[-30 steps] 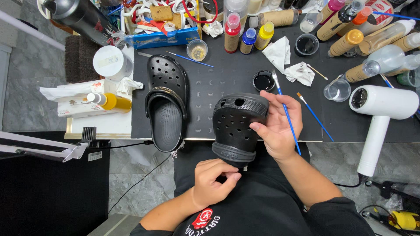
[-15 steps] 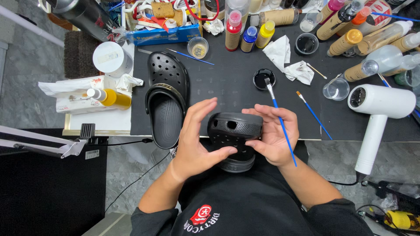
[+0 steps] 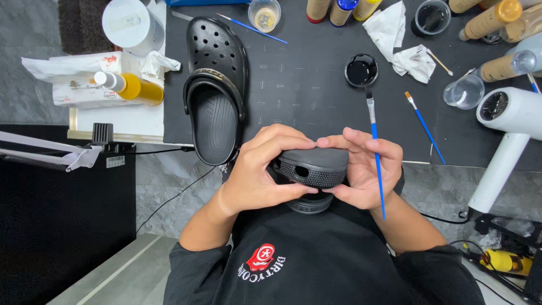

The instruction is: The person uses a hair dryer to heat a black foam shoe and then applies black liquid to the textured side of the shoe using a small paintbrush.

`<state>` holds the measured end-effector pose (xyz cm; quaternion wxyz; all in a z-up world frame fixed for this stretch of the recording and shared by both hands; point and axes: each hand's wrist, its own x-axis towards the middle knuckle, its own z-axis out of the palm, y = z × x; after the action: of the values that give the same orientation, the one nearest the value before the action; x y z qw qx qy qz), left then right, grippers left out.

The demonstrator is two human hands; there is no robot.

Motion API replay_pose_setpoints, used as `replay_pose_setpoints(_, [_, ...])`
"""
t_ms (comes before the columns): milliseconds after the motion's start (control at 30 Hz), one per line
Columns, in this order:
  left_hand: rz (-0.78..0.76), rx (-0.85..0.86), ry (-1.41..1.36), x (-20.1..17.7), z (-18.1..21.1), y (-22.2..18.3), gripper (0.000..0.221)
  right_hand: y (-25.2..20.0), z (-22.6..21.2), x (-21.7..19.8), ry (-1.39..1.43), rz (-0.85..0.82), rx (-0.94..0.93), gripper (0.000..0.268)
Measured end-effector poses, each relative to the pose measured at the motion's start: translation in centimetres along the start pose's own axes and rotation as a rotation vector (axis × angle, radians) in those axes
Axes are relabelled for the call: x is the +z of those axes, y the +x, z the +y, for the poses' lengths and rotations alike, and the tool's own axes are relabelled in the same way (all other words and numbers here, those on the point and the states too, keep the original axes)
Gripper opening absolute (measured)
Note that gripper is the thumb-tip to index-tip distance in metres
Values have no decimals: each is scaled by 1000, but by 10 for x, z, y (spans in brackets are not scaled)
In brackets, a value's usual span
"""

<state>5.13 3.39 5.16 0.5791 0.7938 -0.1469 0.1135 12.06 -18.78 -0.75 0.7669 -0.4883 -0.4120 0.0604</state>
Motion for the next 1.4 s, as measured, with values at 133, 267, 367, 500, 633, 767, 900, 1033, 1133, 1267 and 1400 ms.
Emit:
replay_pose_setpoints(133, [20, 44, 10, 1, 0, -4, 59, -6, -2, -1, -28, -34, 13, 91])
replay_pose_setpoints(267, [33, 55, 6, 2, -2, -4, 58, -9, -2, -1, -28, -23, 16, 89])
replay_pose_setpoints(367, [35, 52, -1, 2, -4, -5, 56, -10, -1, 0, -19, -28, 25, 89])
replay_pose_setpoints(500, [39, 55, 1, 2, -4, -6, 54, -10, 2, -4, -32, -60, 31, 91])
replay_pose_setpoints(633, [52, 69, 26, 4, -4, -7, 52, -16, 4, -8, -26, -49, 25, 90])
replay_pose_setpoints(767, [55, 77, 34, 7, -2, -7, 53, -22, 2, -13, -24, -52, 45, 90])
replay_pose_setpoints(900, [60, 86, 47, 10, 0, -8, 53, -26, 0, -15, 8, -44, 59, 90])
replay_pose_setpoints(1033, [49, 78, 65, 12, 3, -8, 54, -27, -1, -17, -28, -43, 61, 90])
replay_pose_setpoints(1133, [47, 72, 69, 12, 5, -9, 54, -27, -1, -18, -34, -48, 44, 90])
replay_pose_setpoints(1267, [56, 76, 75, 14, 5, -9, 54, -26, -2, -19, -44, -47, 56, 89])
replay_pose_setpoints(1400, [58, 73, 58, 11, 3, -8, 58, -22, -2, -16, -38, -25, 63, 87])
